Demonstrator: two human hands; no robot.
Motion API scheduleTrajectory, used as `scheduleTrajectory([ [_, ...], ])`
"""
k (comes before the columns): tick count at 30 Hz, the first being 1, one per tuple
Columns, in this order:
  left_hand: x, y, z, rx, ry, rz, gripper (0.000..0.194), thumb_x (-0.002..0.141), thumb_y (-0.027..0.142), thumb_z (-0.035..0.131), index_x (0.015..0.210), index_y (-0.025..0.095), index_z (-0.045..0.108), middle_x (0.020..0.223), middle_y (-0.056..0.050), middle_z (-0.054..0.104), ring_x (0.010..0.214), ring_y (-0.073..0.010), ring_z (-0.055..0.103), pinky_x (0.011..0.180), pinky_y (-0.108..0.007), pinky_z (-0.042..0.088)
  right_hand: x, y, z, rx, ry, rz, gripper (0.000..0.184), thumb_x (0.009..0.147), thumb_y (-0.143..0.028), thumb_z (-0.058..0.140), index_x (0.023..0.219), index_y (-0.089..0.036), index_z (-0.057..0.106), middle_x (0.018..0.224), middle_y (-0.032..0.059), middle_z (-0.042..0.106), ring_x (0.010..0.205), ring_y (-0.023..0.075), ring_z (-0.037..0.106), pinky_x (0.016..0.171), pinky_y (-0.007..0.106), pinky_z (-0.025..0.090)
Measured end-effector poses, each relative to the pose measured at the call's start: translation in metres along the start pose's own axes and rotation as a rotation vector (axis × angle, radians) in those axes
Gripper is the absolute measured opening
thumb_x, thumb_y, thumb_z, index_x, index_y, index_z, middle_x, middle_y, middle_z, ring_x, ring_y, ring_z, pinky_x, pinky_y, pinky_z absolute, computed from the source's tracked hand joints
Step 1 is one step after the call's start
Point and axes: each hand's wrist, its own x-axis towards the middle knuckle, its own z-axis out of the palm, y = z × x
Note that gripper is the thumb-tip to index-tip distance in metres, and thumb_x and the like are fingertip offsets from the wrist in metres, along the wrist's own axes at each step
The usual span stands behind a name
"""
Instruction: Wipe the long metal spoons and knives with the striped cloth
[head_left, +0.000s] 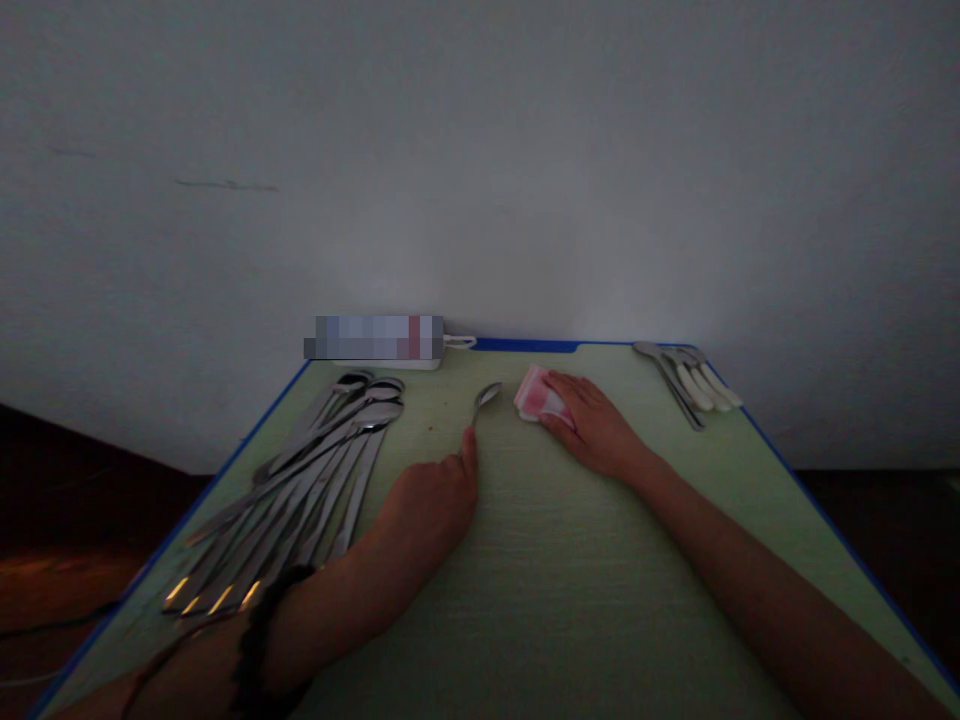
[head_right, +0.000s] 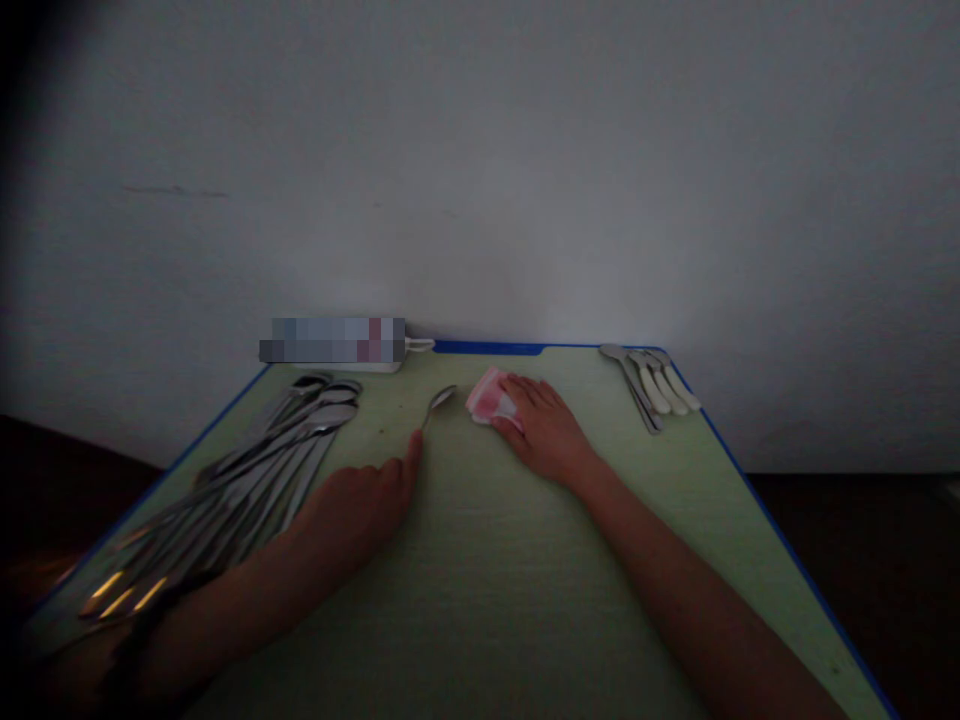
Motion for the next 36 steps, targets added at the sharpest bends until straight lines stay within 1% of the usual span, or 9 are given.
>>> scheduleTrajectory([
  [4,0.0,0.003,0.002,-0.009,0.009,-0.03,0.055,0.079,-0.005,0.038,0.133,0.002,0.04,0.079,-0.015,0.065,0.061,-0.0242,0.065,0.048,-0.031,0.049,0.001,-0.002,0.0,-0.008,0.087,0.043,0.052,0.089,-0.039,0.036,0.135,-0.016,0.03,0.136,0.0133,0.043,0.127,0.0253,0.036,0.106,0.049,0.025],
  [6,0.0,0.005,0.003,-0.005,0.014,-0.02,0.055,0.079,-0.005,0.038,0.134,0.002,0.039,0.08,-0.015,0.065,0.061,-0.0239,0.064,0.048,-0.031,0.049,0.001,-0.002,-0.001,-0.048,0.159,0.07,0.047,0.088,-0.035,0.038,0.13,-0.016,0.037,0.133,0.014,0.043,0.127,0.0273,0.033,0.106,0.051,0.022],
  [8,0.0,0.006,0.004,-0.005,0.026,0.022,0.055,0.079,-0.005,0.037,0.134,0.001,0.037,0.081,-0.015,0.064,0.062,-0.0235,0.064,0.049,-0.032,0.049,0.001,-0.002,0.0,-0.083,0.194,0.106,0.042,0.087,-0.034,0.041,0.124,-0.017,0.045,0.126,0.0147,0.047,0.122,0.029,0.037,0.103,0.051,0.026],
  [13,0.002,0.007,0.005,-0.006,0.013,0.062,0.055,0.081,-0.004,0.035,0.136,0.001,0.035,0.084,-0.015,0.064,0.064,-0.0239,0.065,0.051,-0.033,0.049,0.001,0.002,0.0,-0.112,0.153,0.17,0.038,0.085,-0.04,0.045,0.116,-0.021,0.054,0.109,0.0131,0.054,0.106,0.029,0.046,0.09,0.046,0.039],
  [20,0.001,0.01,0.012,0.003,0.079,0.139,0.055,0.085,0.003,0.04,0.138,0.011,0.03,0.092,-0.014,0.063,0.069,-0.0221,0.064,0.054,-0.03,0.048,0.003,0.001,-0.003,-0.156,0.146,0.18,0.033,0.089,-0.037,0.039,0.113,-0.022,0.056,0.106,0.0118,0.057,0.102,0.0269,0.049,0.086,0.043,0.04],
  [26,-0.002,0.016,0.012,-0.027,0.082,0.194,0.05,0.085,0.002,0.037,0.134,0.008,0.035,0.093,-0.013,0.063,0.071,-0.0213,0.064,0.056,-0.03,0.048,0.006,0.005,0.0,-0.177,0.171,0.254,0.026,0.09,-0.031,0.034,0.102,-0.018,0.053,0.099,0.0125,0.058,0.095,0.0265,0.051,0.08,0.04,0.041],
  [28,-0.002,0.018,0.014,-0.07,0.097,0.236,0.049,0.086,0.003,0.037,0.134,0.01,0.034,0.095,-0.013,0.063,0.074,-0.0212,0.064,0.058,-0.03,0.048,0.006,0.009,0.002,-0.148,0.191,0.286,0.024,0.09,-0.031,0.032,0.098,-0.017,0.051,0.096,0.013,0.058,0.091,0.0264,0.052,0.078,0.04,0.041],
  [32,-0.001,0.019,0.018,-0.201,0.106,0.256,0.047,0.088,0.008,0.036,0.135,0.015,0.03,0.1,-0.011,0.063,0.077,-0.021,0.065,0.064,-0.032,0.048,0.006,0.014,0.003,0.027,0.326,0.279,0.023,0.09,-0.031,0.029,0.098,-0.019,0.047,0.095,0.0115,0.055,0.087,0.0241,0.052,0.077,0.039,0.042],
  [36,0.001,0.017,0.018,-0.383,0.093,0.222,0.041,0.09,0.014,0.037,0.13,0.021,0.037,0.107,-0.008,0.065,0.084,-0.0225,0.066,0.07,-0.034,0.048,0.005,0.01,0.0,0.271,0.394,0.227,0.022,0.09,-0.031,0.031,0.104,-0.02,0.042,0.104,0.0115,0.056,0.095,0.0211,0.054,0.083,0.037,0.043],
])
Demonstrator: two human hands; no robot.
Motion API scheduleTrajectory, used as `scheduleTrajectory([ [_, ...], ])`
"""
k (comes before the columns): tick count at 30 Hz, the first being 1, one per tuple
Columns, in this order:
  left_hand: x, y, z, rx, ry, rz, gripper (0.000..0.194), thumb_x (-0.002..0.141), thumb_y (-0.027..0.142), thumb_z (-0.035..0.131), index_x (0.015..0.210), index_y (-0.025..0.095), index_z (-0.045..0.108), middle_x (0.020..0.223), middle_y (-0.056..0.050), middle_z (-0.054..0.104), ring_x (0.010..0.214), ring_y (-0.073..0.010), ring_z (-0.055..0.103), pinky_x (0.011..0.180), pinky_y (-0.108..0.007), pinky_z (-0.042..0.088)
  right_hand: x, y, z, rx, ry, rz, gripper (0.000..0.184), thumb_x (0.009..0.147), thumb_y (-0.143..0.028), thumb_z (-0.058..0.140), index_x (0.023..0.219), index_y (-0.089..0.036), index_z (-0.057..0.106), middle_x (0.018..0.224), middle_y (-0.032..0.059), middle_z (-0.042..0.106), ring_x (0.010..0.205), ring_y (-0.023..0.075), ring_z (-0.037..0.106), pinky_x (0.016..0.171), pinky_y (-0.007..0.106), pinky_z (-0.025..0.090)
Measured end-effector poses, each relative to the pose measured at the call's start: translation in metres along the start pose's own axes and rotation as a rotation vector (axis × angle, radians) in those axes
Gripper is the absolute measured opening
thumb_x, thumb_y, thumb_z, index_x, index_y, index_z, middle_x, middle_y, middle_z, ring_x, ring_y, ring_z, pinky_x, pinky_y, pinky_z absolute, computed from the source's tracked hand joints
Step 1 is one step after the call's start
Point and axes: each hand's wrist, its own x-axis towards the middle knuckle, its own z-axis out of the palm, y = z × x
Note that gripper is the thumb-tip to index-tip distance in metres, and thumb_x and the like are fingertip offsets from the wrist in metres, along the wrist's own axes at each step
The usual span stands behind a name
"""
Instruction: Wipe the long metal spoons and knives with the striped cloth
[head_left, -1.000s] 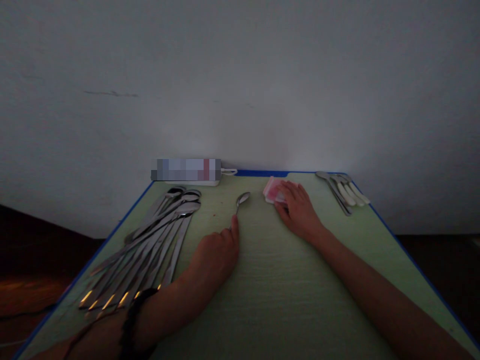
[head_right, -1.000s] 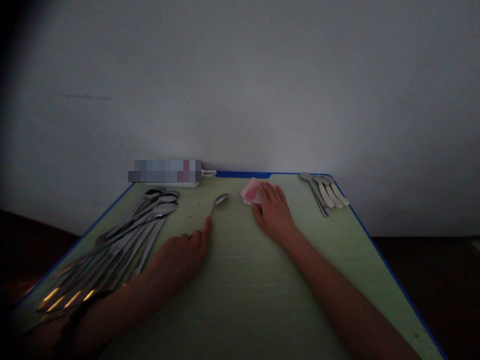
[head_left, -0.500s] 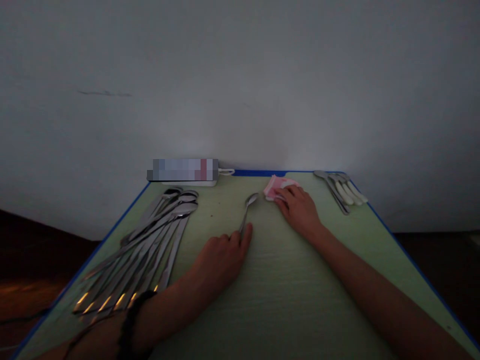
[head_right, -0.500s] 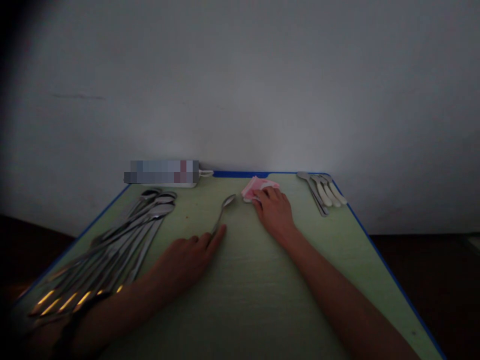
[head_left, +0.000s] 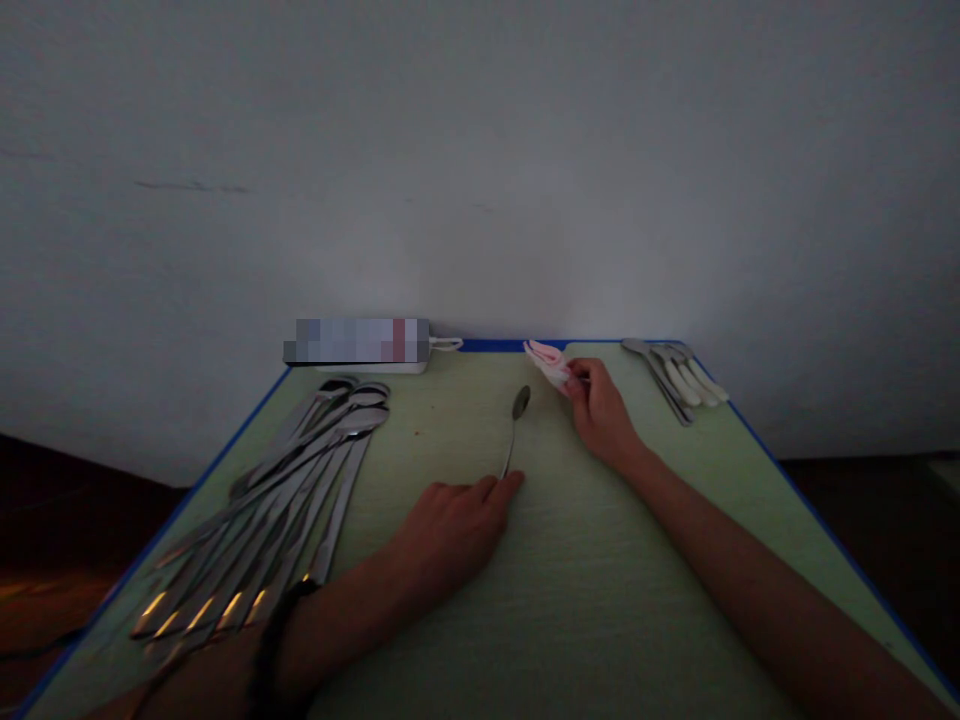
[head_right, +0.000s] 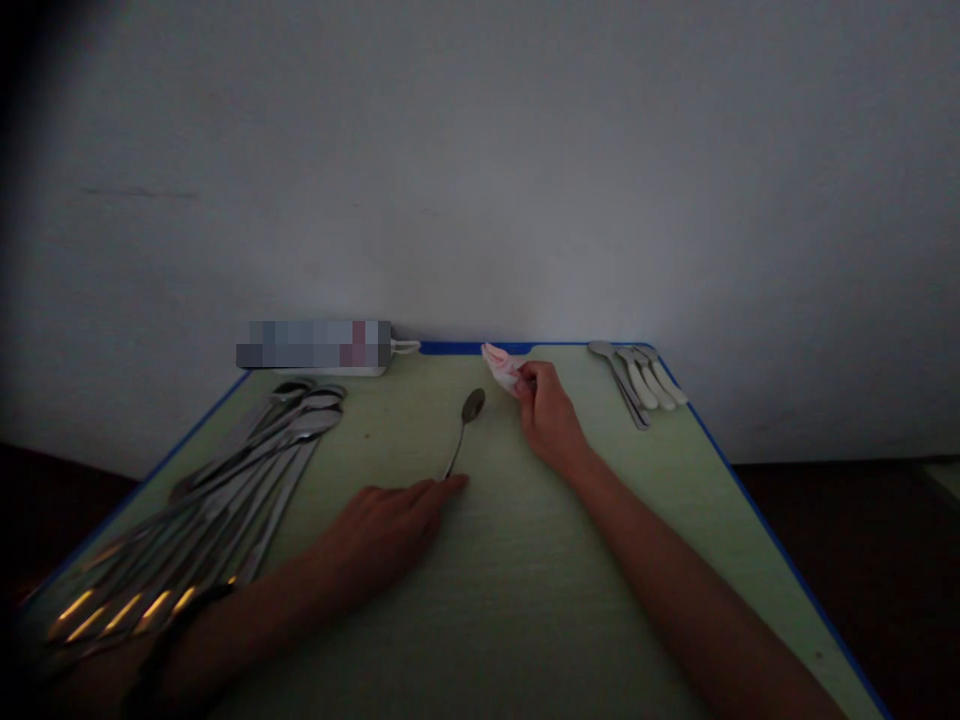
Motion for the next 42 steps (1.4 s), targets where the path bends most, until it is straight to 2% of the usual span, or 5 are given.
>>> scheduleTrajectory([
  [11,0.003,-0.003,-0.005,-0.323,0.118,-0.035,0.024,0.093,0.022,0.035,0.108,0.022,0.054,0.096,0.0,0.069,0.079,-0.0149,0.065,0.07,-0.025,0.046,-0.004,-0.026,-0.006,0.077,-0.358,-0.289,0.022,0.091,-0.028,0.034,0.094,-0.021,0.055,0.112,0.0069,0.061,0.109,0.0169,0.052,0.096,0.036,0.04],
  [22,0.006,-0.003,-0.003,-0.231,0.107,0.03,0.02,0.093,0.03,0.039,0.1,0.022,0.056,0.097,0.0,0.065,0.076,-0.0151,0.062,0.066,-0.026,0.044,-0.006,-0.02,0.01,-0.154,-0.323,-0.232,0.034,0.089,-0.027,0.041,0.121,-0.023,0.051,0.12,0.0074,0.054,0.112,0.0216,0.047,0.099,0.041,0.037],
  [29,0.006,-0.004,-0.003,-0.2,0.114,0.051,0.02,0.092,0.027,0.039,0.1,0.021,0.056,0.095,0.0,0.065,0.073,-0.0148,0.062,0.065,-0.026,0.043,-0.005,-0.013,0.01,-0.092,-0.222,-0.088,0.041,0.083,-0.032,0.049,0.122,-0.018,0.046,0.12,0.0113,0.052,0.113,0.0235,0.047,0.099,0.042,0.039],
  [37,0.006,-0.007,0.002,-0.223,0.109,0.082,0.016,0.088,0.021,0.041,0.098,0.021,0.053,0.093,0.0,0.065,0.071,-0.0147,0.061,0.063,-0.025,0.042,-0.006,-0.011,0.008,-0.056,-0.293,-0.165,0.047,0.088,-0.027,0.035,0.134,-0.018,0.034,0.133,0.0112,0.047,0.121,0.0224,0.043,0.103,0.044,0.032],
  [42,0.004,-0.007,0.003,-0.191,0.117,0.104,0.017,0.089,0.019,0.038,0.1,0.022,0.051,0.094,0.0,0.064,0.073,-0.0161,0.062,0.063,-0.027,0.041,-0.005,-0.012,0.007,-0.037,-0.3,-0.149,0.055,0.086,-0.042,0.045,0.134,-0.018,0.035,0.13,0.012,0.049,0.118,0.0246,0.045,0.101,0.043,0.033],
])
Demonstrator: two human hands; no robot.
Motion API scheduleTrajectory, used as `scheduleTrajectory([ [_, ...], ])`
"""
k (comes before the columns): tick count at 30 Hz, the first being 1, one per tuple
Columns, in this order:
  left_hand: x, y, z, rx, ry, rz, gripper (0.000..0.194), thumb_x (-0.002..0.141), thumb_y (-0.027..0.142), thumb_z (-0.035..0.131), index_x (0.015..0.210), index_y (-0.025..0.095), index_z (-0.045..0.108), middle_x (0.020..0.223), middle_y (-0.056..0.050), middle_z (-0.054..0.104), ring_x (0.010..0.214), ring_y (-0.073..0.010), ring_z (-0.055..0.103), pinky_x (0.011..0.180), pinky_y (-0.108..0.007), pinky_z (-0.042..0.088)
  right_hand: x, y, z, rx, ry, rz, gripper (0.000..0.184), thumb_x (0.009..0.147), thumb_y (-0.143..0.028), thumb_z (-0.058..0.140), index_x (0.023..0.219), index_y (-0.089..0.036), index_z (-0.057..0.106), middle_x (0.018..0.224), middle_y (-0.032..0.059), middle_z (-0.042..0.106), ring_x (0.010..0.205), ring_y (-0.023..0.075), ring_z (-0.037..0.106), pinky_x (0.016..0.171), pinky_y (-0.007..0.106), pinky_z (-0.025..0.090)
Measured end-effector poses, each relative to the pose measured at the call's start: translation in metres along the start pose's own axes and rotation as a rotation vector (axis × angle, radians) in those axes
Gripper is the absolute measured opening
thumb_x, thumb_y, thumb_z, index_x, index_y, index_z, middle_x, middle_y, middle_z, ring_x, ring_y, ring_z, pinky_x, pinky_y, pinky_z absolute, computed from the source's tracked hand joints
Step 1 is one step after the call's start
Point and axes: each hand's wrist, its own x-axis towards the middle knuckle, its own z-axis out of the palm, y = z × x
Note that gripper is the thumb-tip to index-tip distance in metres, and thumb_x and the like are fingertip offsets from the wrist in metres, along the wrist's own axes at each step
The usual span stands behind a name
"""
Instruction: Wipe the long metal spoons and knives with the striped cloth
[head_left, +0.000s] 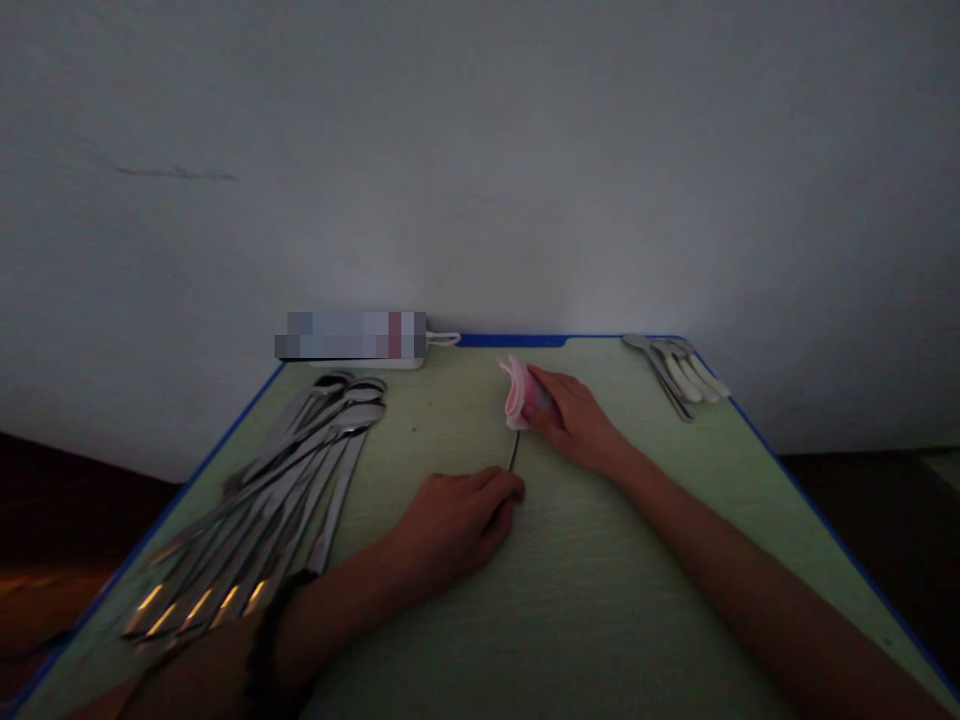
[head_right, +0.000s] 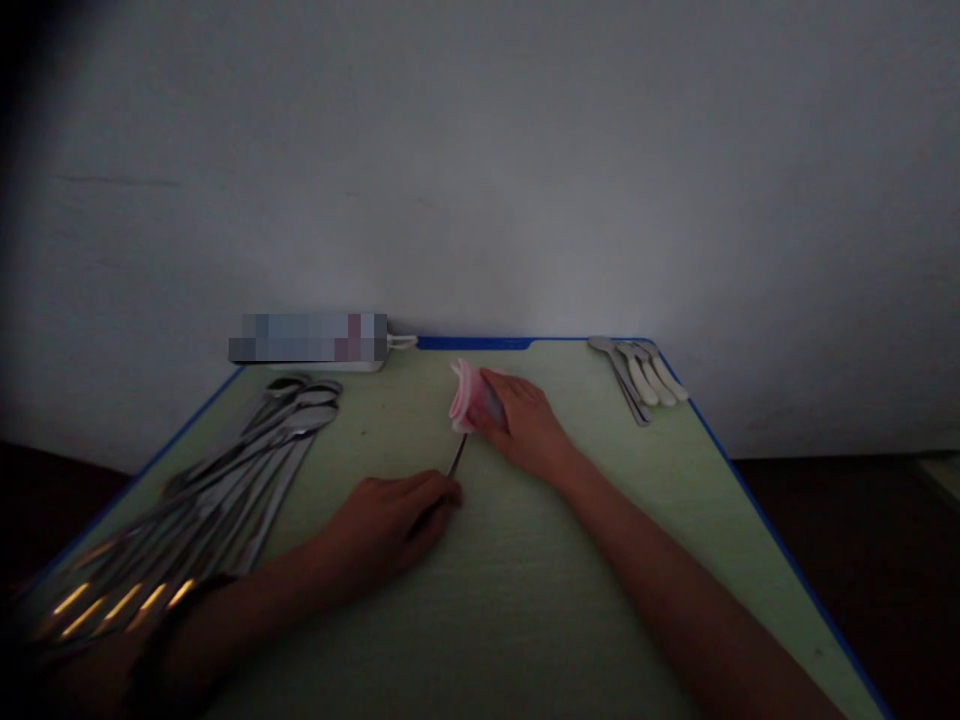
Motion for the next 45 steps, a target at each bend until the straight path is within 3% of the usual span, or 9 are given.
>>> scheduleTrajectory([
  [5,0.0,0.0,0.0,0.007,-0.007,0.021,0.018,0.09,0.019,0.037,0.101,0.022,0.05,0.094,-0.001,0.063,0.076,-0.0169,0.062,0.064,-0.027,0.042,0.003,0.007,-0.003,0.066,0.015,0.05,0.055,0.078,-0.046,0.057,0.123,-0.018,0.047,0.116,0.0107,0.058,0.105,0.0232,0.051,0.093,0.04,0.039],
  [14,-0.001,0.002,-0.002,-0.011,-0.005,0.022,0.019,0.089,0.018,0.038,0.103,0.022,0.05,0.096,-0.001,0.065,0.075,-0.0162,0.062,0.064,-0.026,0.042,0.004,0.016,-0.016,0.219,-0.052,0.165,0.041,0.071,-0.034,0.066,0.108,-0.018,0.057,0.103,0.0066,0.062,0.091,0.0194,0.056,0.082,0.034,0.042],
  [20,-0.001,0.002,-0.001,-0.016,0.012,0.014,0.016,0.089,0.021,0.04,0.1,0.022,0.051,0.092,0.0,0.066,0.072,-0.0164,0.063,0.062,-0.026,0.041,0.004,0.014,-0.021,0.331,-0.086,0.217,0.03,0.076,-0.035,0.06,0.1,-0.017,0.062,0.088,0.0029,0.066,0.074,0.0152,0.057,0.068,0.027,0.041],
  [26,0.0,0.003,-0.002,-0.027,0.009,0.017,0.016,0.093,0.025,0.036,0.097,0.022,0.052,0.089,0.0,0.067,0.074,-0.0169,0.063,0.063,-0.027,0.041,0.003,0.008,-0.02,0.365,-0.064,0.229,0.03,0.079,-0.038,0.055,0.098,-0.017,0.065,0.085,0.0022,0.067,0.07,0.0144,0.056,0.064,0.024,0.04],
  [32,-0.003,0.005,-0.004,-0.041,0.0,0.036,0.018,0.093,0.022,0.034,0.102,0.022,0.05,0.093,-0.001,0.066,0.078,-0.0179,0.063,0.067,-0.028,0.042,0.002,-0.013,-0.011,0.517,-0.067,0.271,0.032,0.079,-0.042,0.054,0.096,-0.017,0.064,0.078,-0.0005,0.063,0.065,0.012,0.053,0.059,0.022,0.038],
  [36,-0.002,0.004,-0.002,-0.049,-0.003,0.033,0.02,0.094,0.021,0.032,0.103,0.022,0.05,0.092,-0.001,0.066,0.076,-0.0174,0.063,0.066,-0.028,0.042,0.003,-0.016,-0.01,0.624,-0.072,0.297,0.036,0.084,-0.048,0.044,0.081,-0.016,0.061,0.066,-0.0017,0.056,0.057,0.0101,0.046,0.054,0.022,0.035],
  [40,-0.001,0.002,-0.002,-0.058,-0.007,0.03,0.02,0.093,0.02,0.033,0.103,0.021,0.05,0.093,-0.002,0.067,0.077,-0.0176,0.064,0.067,-0.028,0.044,0.004,-0.007,-0.014,0.662,-0.031,0.321,0.037,0.085,-0.048,0.04,0.075,-0.017,0.057,0.063,-0.0021,0.051,0.057,0.0107,0.043,0.057,0.023,0.037],
  [45,-0.003,0.002,-0.005,-0.096,-0.02,0.035,0.022,0.093,0.019,0.031,0.106,0.021,0.049,0.097,-0.002,0.067,0.078,-0.0173,0.065,0.069,-0.029,0.046,0.005,0.001,-0.012,0.846,0.076,0.453,0.031,0.082,-0.046,0.042,0.081,-0.02,0.059,0.084,0.0041,0.063,0.076,0.0181,0.055,0.071,0.03,0.045],
])
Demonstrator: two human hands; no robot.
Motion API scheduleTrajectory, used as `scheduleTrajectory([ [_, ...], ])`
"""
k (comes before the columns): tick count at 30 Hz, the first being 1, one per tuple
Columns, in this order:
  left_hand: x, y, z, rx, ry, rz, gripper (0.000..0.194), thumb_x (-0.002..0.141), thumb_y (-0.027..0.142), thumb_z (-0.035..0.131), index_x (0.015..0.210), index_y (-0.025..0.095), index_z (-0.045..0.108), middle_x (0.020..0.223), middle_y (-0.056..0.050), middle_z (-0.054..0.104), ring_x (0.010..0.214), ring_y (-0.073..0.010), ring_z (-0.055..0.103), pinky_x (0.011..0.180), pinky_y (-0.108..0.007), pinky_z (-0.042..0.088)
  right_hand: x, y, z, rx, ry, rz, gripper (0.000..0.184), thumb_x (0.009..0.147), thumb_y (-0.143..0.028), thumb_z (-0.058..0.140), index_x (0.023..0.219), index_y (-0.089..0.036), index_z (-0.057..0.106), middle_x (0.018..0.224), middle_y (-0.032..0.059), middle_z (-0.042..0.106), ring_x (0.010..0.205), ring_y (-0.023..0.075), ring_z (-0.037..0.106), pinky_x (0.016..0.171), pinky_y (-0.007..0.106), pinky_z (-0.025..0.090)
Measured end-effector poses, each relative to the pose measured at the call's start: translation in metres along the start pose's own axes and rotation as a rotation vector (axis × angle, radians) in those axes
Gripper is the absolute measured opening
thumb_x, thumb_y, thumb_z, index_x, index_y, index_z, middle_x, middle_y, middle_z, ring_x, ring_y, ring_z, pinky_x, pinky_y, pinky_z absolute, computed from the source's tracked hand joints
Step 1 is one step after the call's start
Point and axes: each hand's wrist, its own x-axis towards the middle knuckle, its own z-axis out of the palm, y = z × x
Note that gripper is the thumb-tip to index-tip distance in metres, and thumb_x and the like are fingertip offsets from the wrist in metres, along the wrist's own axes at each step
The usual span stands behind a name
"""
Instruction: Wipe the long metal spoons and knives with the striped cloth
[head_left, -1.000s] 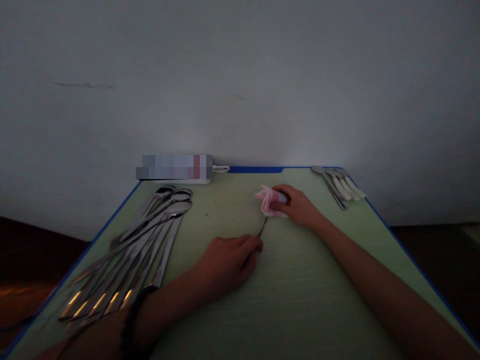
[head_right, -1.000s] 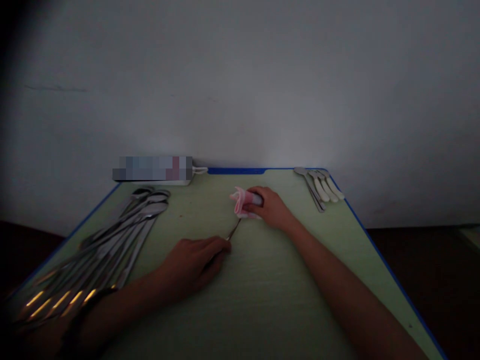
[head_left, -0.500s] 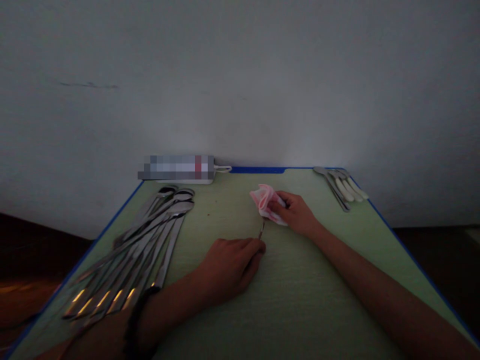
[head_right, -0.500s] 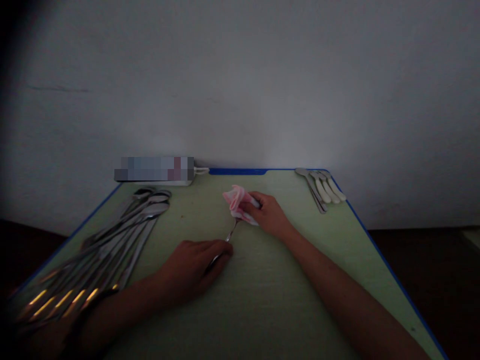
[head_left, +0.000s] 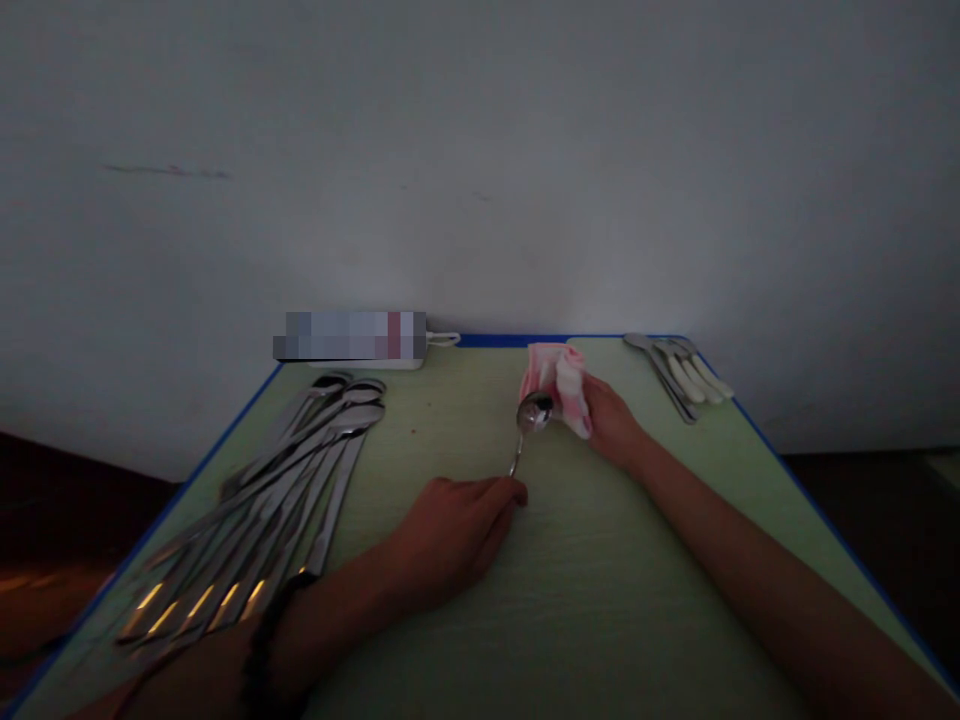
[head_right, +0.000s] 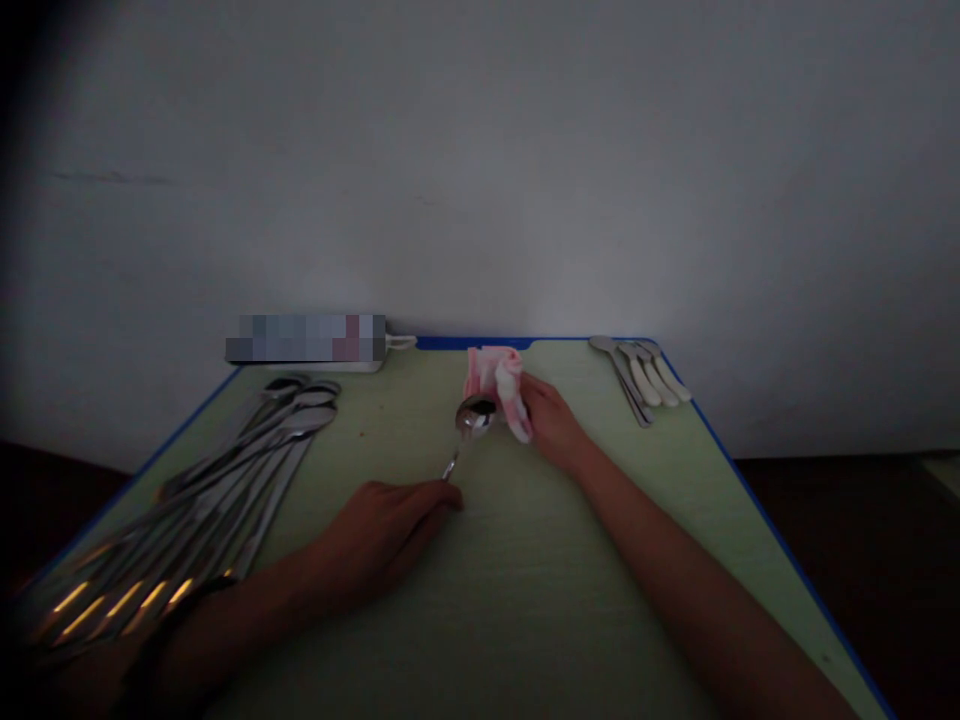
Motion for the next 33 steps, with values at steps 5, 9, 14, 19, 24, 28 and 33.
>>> scheduleTrajectory([
  [5,-0.001,0.001,0.001,-0.017,0.002,0.02,0.022,0.094,0.02,0.032,0.107,0.021,0.049,0.095,-0.002,0.067,0.074,-0.0172,0.065,0.069,-0.029,0.047,-0.004,0.002,0.019,0.417,-0.062,0.205,0.023,0.08,-0.037,0.039,0.082,-0.022,0.057,0.088,0.0057,0.066,0.088,0.0213,0.059,0.082,0.036,0.047],
  [9,-0.001,0.001,0.003,0.001,-0.017,0.001,0.023,0.094,0.022,0.031,0.107,0.021,0.05,0.088,-0.002,0.068,0.071,-0.0178,0.065,0.068,-0.03,0.047,-0.009,-0.001,0.03,0.609,-0.112,0.3,0.022,0.08,-0.033,0.038,0.085,-0.023,0.056,0.089,0.005,0.067,0.089,0.0209,0.061,0.085,0.037,0.046],
  [14,-0.001,0.0,0.002,-0.043,-0.007,-0.01,0.023,0.094,0.022,0.031,0.11,0.022,0.048,0.086,-0.001,0.068,0.069,-0.0168,0.065,0.066,-0.028,0.047,-0.008,-0.005,0.026,0.615,-0.181,0.331,0.028,0.083,-0.037,0.036,0.091,-0.022,0.058,0.099,0.0056,0.067,0.097,0.0216,0.06,0.088,0.039,0.046],
  [19,-0.002,0.001,-0.002,-0.092,0.019,-0.026,0.024,0.094,0.021,0.031,0.109,0.02,0.049,0.084,-0.001,0.068,0.067,-0.0155,0.064,0.064,-0.026,0.046,-0.007,-0.009,0.023,0.683,-0.246,0.303,0.031,0.084,-0.043,0.037,0.097,-0.023,0.057,0.108,0.0024,0.064,0.104,0.0203,0.057,0.09,0.037,0.045],
  [24,-0.002,0.001,-0.001,-0.085,0.044,-0.036,0.024,0.094,0.022,0.032,0.109,0.02,0.049,0.08,-0.001,0.067,0.063,-0.015,0.064,0.061,-0.025,0.045,-0.009,-0.005,0.022,0.586,-0.269,0.249,0.035,0.084,-0.043,0.034,0.099,-0.022,0.057,0.108,0.0046,0.064,0.101,0.0218,0.059,0.088,0.04,0.047],
  [28,-0.001,0.0,0.001,-0.03,0.017,-0.048,0.025,0.094,0.02,0.031,0.111,0.021,0.048,0.076,-0.001,0.067,0.062,-0.0161,0.064,0.06,-0.026,0.046,-0.013,-0.003,0.021,0.576,-0.305,0.27,0.031,0.082,-0.041,0.042,0.095,-0.02,0.06,0.098,0.0069,0.067,0.092,0.0222,0.062,0.084,0.04,0.048],
  [33,0.0,0.0,0.003,0.005,-0.019,0.001,0.023,0.092,0.018,0.031,0.108,0.021,0.049,0.082,-0.002,0.069,0.067,-0.0183,0.066,0.065,-0.029,0.047,-0.016,-0.004,0.024,0.526,-0.281,0.251,0.032,0.071,-0.037,0.065,0.1,-0.022,0.06,0.096,0.002,0.066,0.082,0.0155,0.06,0.079,0.03,0.047],
])
